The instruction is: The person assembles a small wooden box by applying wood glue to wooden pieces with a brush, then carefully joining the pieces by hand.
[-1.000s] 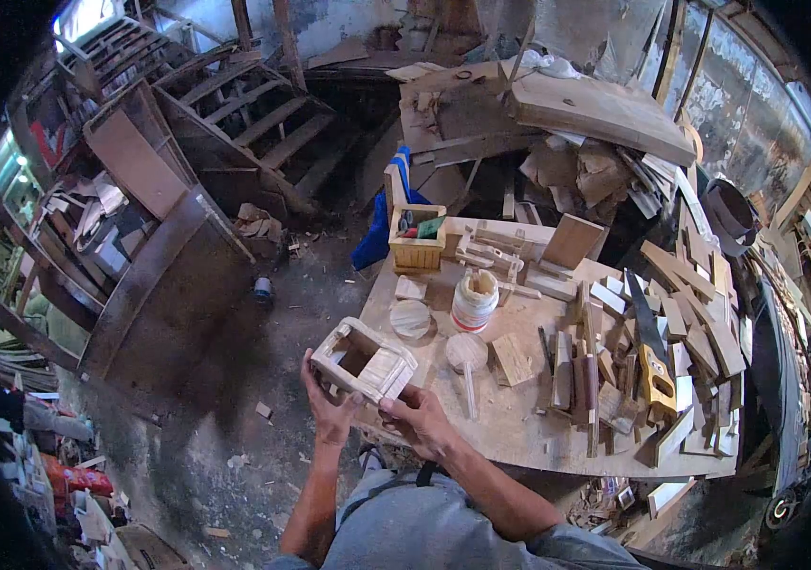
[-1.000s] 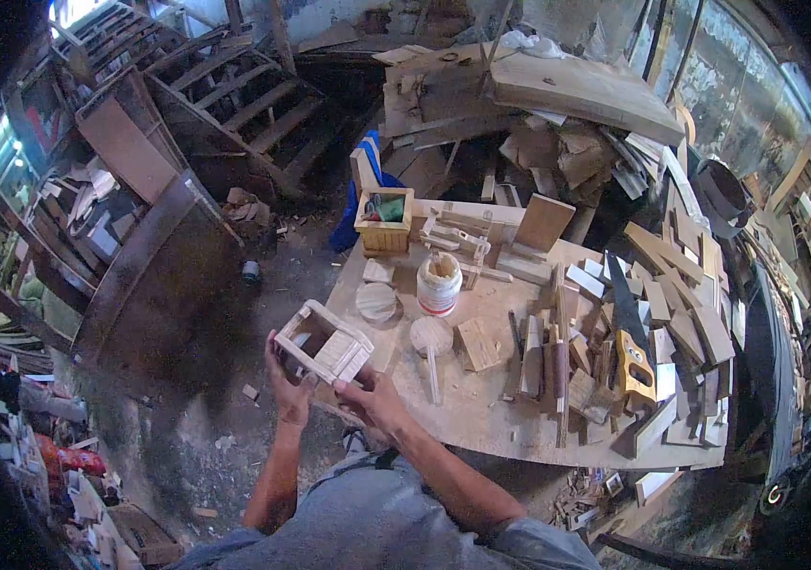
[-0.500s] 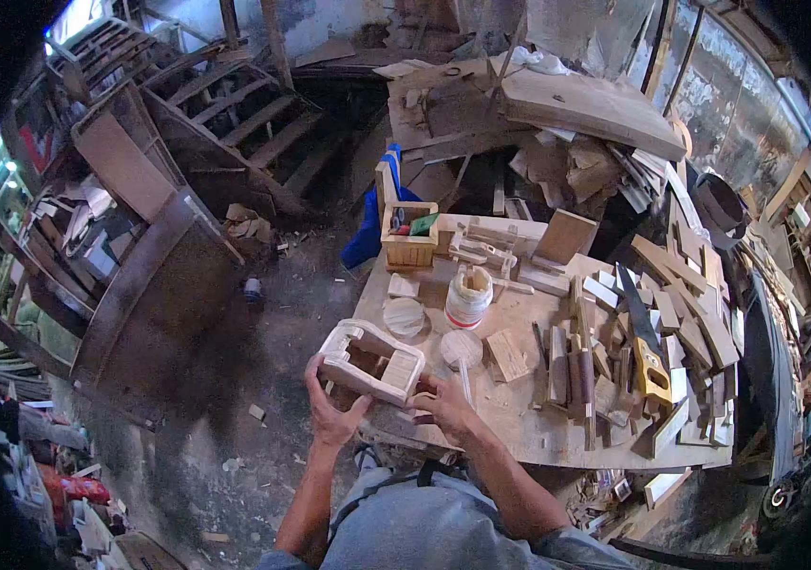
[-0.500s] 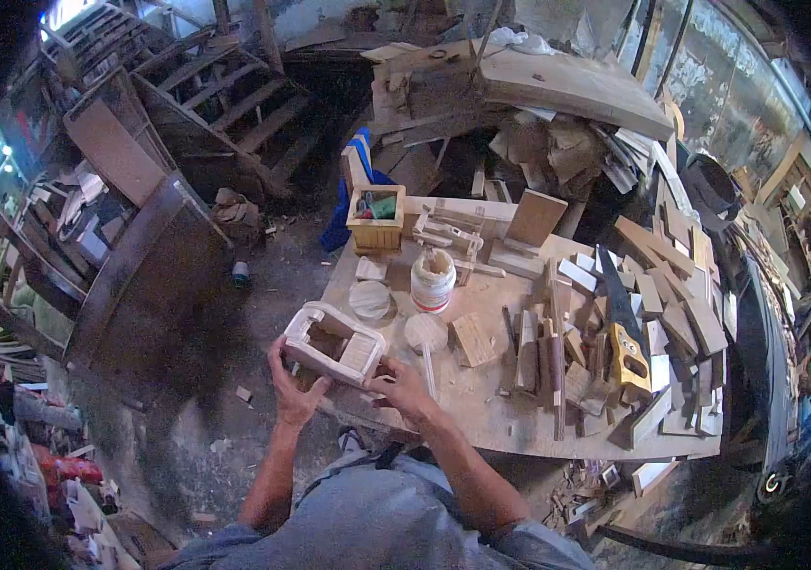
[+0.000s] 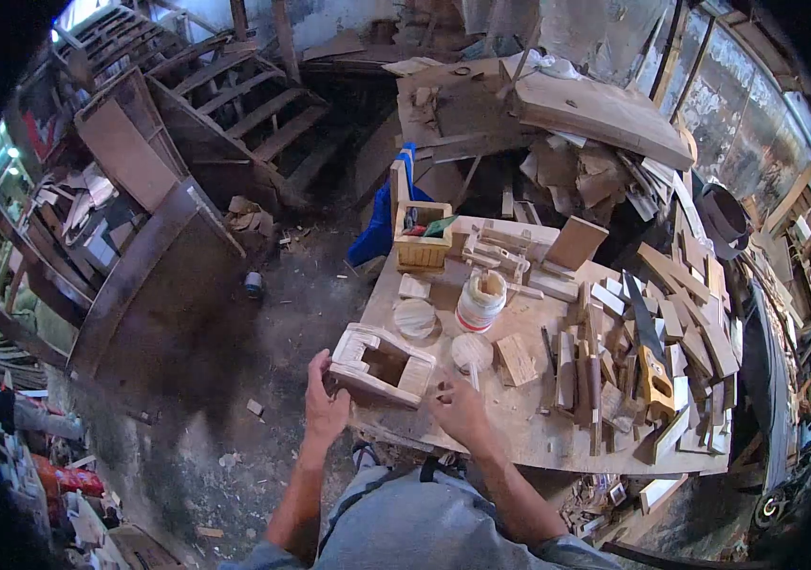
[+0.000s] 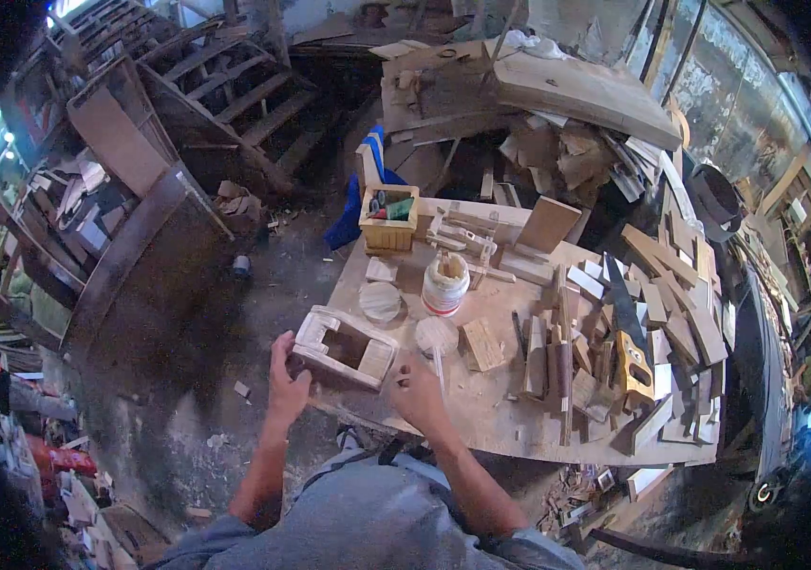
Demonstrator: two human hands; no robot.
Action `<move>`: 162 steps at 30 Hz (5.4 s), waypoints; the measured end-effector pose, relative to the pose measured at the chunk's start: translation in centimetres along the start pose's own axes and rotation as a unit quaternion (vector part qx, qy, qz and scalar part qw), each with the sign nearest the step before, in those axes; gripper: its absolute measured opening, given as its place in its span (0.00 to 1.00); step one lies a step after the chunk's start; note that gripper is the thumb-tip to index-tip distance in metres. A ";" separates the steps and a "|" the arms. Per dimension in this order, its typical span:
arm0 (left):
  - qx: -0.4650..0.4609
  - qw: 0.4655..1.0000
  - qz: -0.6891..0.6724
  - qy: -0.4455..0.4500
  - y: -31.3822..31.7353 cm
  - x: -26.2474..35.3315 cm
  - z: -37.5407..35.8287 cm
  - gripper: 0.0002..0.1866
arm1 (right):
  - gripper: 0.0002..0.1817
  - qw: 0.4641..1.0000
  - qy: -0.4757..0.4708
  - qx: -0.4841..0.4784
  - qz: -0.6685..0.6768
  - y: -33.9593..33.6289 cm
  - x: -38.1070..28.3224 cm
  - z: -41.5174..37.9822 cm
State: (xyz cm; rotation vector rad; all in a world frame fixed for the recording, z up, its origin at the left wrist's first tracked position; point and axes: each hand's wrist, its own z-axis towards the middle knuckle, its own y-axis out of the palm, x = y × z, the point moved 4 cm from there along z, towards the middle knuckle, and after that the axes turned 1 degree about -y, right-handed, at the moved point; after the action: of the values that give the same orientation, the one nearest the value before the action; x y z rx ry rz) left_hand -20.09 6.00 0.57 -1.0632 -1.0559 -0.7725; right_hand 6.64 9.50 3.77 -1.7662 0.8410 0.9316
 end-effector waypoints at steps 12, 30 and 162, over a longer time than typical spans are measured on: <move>-0.332 0.940 0.028 0.071 -1.9 1.3 7.6 0.71 | 0.73 0.937 -0.191 -0.040 -0.288 0.6 -3.2 1.3; -0.502 0.843 0.030 0.190 -0.5 -5.8 13.3 0.77 | 0.73 0.959 -0.128 -0.031 -0.249 1.7 -2.4 2.2; -0.391 0.677 0.515 0.351 8.8 14.0 5.2 0.31 | 0.15 0.982 0.006 0.028 0.188 1.2 6.9 3.2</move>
State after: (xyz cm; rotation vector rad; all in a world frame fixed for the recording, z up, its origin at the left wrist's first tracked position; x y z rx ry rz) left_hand -9.12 13.53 11.72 -1.6181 0.6780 -0.5472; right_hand 8.20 11.17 -3.59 -1.5942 1.2257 1.1283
